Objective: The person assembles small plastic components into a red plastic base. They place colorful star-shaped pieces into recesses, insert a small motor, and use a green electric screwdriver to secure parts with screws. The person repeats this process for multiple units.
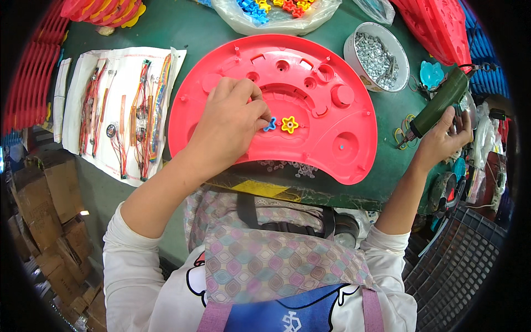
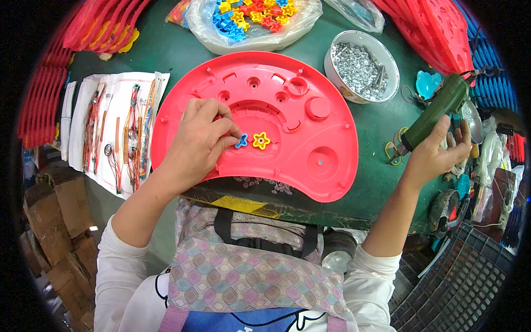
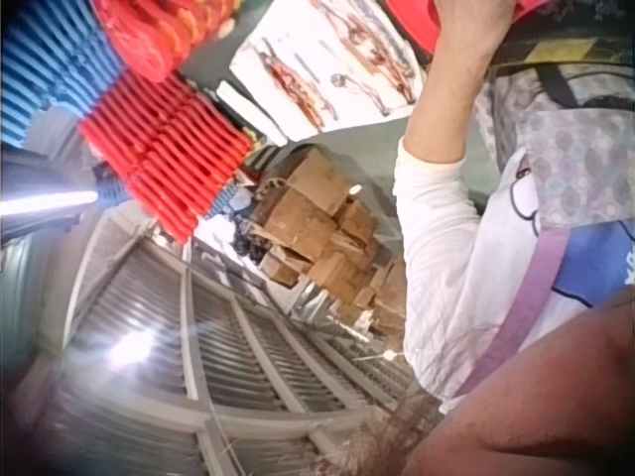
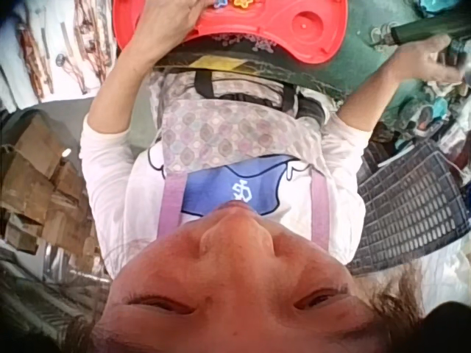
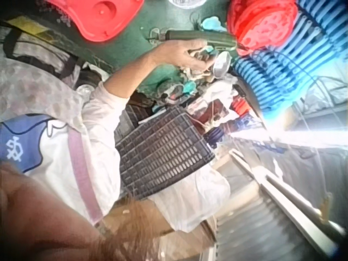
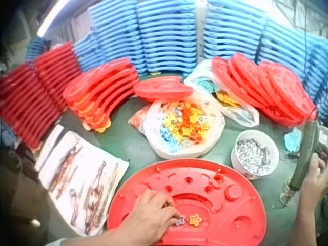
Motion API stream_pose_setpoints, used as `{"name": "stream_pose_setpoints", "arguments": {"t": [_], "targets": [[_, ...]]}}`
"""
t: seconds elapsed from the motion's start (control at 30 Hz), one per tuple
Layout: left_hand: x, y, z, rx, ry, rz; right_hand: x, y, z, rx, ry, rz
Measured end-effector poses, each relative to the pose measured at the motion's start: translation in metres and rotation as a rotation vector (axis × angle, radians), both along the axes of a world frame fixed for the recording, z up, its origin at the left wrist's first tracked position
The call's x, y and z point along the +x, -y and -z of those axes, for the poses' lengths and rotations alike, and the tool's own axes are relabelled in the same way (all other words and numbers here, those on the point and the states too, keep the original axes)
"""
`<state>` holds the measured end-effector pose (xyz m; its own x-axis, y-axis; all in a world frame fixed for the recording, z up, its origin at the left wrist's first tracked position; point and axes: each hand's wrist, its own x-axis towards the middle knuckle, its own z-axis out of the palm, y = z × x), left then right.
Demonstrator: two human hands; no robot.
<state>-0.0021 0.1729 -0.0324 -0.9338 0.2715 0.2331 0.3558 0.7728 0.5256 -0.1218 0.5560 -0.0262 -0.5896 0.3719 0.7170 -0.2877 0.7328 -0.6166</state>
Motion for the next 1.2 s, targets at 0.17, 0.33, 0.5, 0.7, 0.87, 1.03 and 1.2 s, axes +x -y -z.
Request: {"name": "stream_pose_setpoints", "arguments": {"t": [0.17,0.33,0.5,0.7,0.87,1.03,1.2], "targets": [[-0.004,0.000,-0.007,-0.063,0.054,0.025,-0.014,-0.038,0.024,-0.409,0.412,-0.406],[-0.010,-0.003,-0.013,-0.112,0.119,0.016,-0.012,-0.028,-0.005,-0.705,0.476,-0.559],[-0.014,-0.007,-0.019,-0.127,0.189,-0.020,0.025,-0.003,-0.051,-1.091,0.202,-1.031],[-0.015,-0.003,-0.015,-0.187,0.204,-0.025,0.079,0.086,-0.051,-1.465,0.281,-1.537],[-0.017,-0.010,-0.019,-0.213,0.199,-0.052,0.127,0.126,-0.031,-0.917,0.406,-1.514],[-0.012,-0.008,-0.009,-0.098,0.047,-0.078,0.140,0.158,-0.006,-0.765,0.177,-1.428],[0.028,-0.015,-0.022,0.236,0.130,-0.054,0.146,0.168,0.009,-0.621,0.180,-1.296]]}}
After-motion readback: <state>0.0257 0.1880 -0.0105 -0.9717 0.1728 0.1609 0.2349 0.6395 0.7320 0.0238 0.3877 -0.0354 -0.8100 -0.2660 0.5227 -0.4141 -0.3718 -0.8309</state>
